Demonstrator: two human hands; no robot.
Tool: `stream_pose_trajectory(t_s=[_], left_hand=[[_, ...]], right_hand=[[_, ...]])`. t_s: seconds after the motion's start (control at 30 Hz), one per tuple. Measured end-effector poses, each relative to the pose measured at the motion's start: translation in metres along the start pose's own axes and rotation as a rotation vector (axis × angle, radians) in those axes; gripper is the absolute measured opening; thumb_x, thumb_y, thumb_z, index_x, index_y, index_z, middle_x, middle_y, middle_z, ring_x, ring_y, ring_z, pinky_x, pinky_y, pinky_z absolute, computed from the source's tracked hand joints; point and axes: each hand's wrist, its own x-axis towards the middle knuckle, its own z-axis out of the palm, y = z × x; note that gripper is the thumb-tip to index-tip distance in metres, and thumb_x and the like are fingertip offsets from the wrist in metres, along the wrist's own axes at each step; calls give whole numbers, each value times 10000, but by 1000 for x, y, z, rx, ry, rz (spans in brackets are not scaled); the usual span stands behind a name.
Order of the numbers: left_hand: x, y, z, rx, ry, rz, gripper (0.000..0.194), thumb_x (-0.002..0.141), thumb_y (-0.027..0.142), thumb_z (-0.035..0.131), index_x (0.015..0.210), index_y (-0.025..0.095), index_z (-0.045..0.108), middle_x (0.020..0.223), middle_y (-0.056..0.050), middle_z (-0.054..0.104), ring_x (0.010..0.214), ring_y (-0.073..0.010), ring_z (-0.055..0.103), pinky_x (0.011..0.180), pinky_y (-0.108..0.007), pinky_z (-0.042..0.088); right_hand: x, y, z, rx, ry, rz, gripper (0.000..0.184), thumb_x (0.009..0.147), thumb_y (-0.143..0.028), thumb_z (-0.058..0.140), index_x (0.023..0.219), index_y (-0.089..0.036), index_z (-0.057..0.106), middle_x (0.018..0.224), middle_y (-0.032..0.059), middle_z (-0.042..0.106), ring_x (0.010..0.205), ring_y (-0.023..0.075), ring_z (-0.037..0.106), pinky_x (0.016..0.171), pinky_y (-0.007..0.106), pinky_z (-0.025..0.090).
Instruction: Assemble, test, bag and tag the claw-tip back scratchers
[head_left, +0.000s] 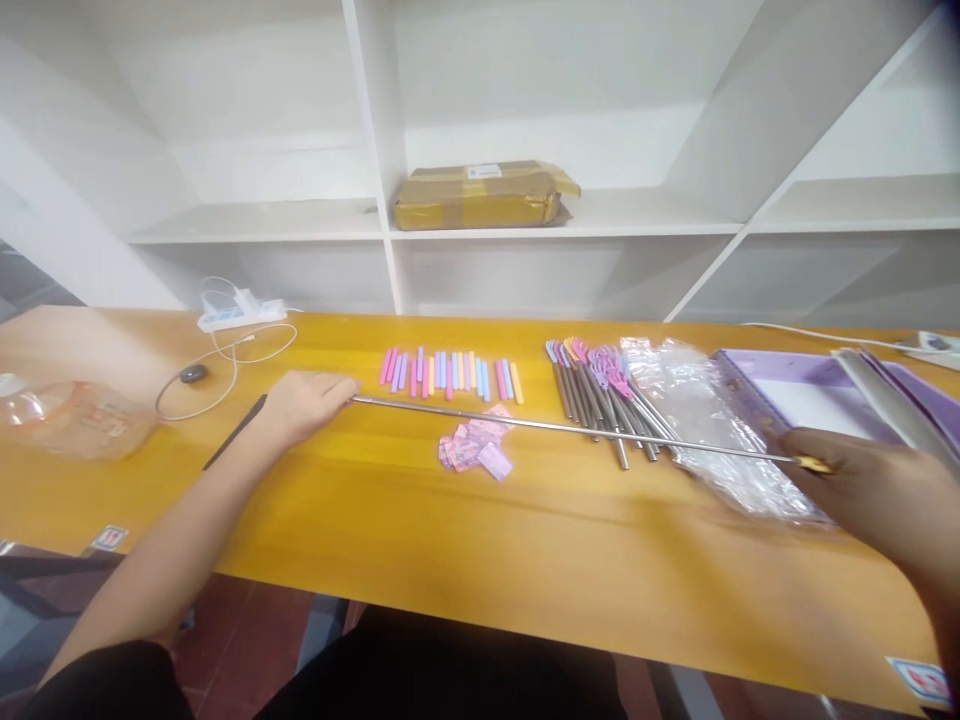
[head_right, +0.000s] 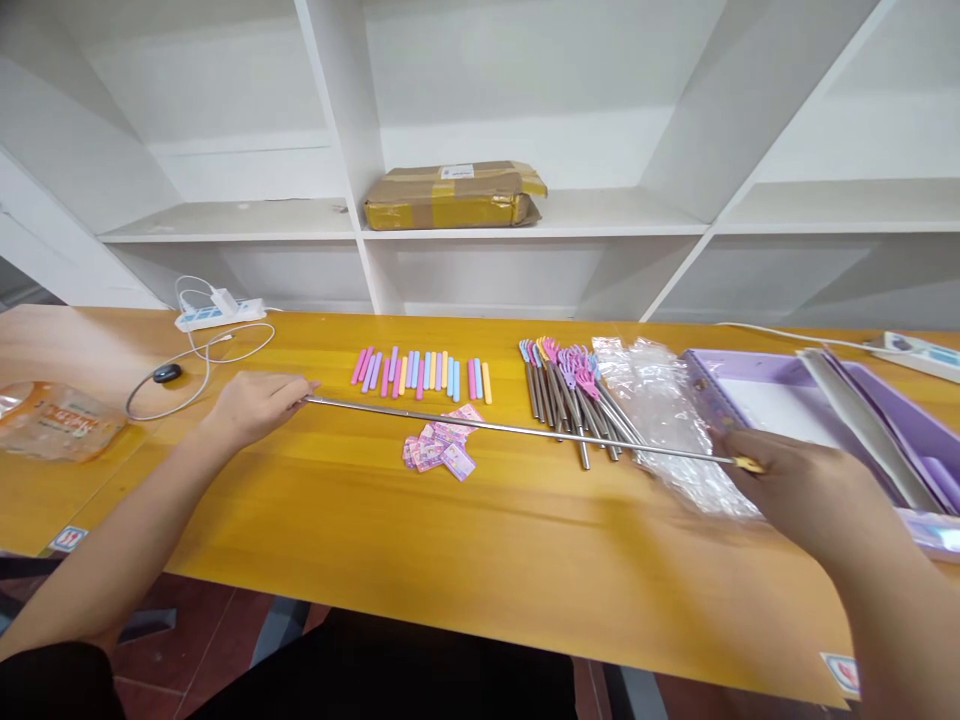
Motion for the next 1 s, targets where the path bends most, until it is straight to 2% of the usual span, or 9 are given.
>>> stream_pose_trajectory(t_s=[0.07,0.23,0.4,0.53,0.63,0.7,0.83,0.9,1.0], left_hand=[[2,7,0,75,28,58,382,1046,312,511,705,223,659,626,-15,650,552,-143,527,532,-297,197],[8,17,13,167,29,-18,505,1046,395,541,584,193,564,517,-17,551,468,-125,424,519,-290,125],[7,7,27,128,-60,-24,281,927,182,503,680,218,632,559,-22,578,481,-146,468,512,-295,121],[9,6,27,81,-152,-68,224,856,131,497,707,226,634,559,-27,581,479,-172,491,502,-295,175],[29,40,28,54,-265,-75,202,849,107,539,818,228,698,625,-37,663,537,-186,587,530,-269,302],[52,80,32,-34,-435,-99,218,870,68,563,912,196,734,724,-80,733,628,-212,678,590,-275,412],[94,158,45,-139,-476,-24,98,911,121,650,911,150,744,770,-120,746,746,-252,753,654,-304,506],[100,177,51,-188,-483,-5,90,942,207,685,930,147,750,790,-134,747,784,-277,768,680,-332,540],[95,185,57,-281,-501,-6,120,940,256,718,907,146,753,739,-124,728,752,-277,762,707,-354,562]], right_hand=[[-1,0,0,-19,14,-29,272,826,-483,566,799,-286,752,704,68,722,502,192,531,519,315,334],[1,-10,3,-49,81,-124,328,851,-501,527,770,-280,756,732,60,772,529,215,632,526,306,383],[2,-9,9,-39,32,-50,248,797,-468,593,783,-292,767,837,96,816,631,247,730,564,327,435],[7,-15,12,-1,-17,15,185,799,-428,618,744,-298,737,816,95,796,695,267,747,591,329,458],[25,-68,18,86,-64,-11,209,850,-338,586,690,-268,700,765,92,763,651,238,711,600,302,452],[42,-130,29,141,-174,-73,192,850,-233,573,715,-242,710,757,81,752,624,202,675,606,273,427],[66,-252,60,134,-200,-139,218,852,-104,493,760,-190,671,722,80,696,625,171,592,597,272,303],[68,-283,73,146,-219,-163,213,873,-104,489,809,-182,677,748,76,694,626,163,562,592,288,253],[63,-293,81,167,-266,-178,160,895,-141,529,834,-179,672,788,75,705,644,161,553,599,296,226]])
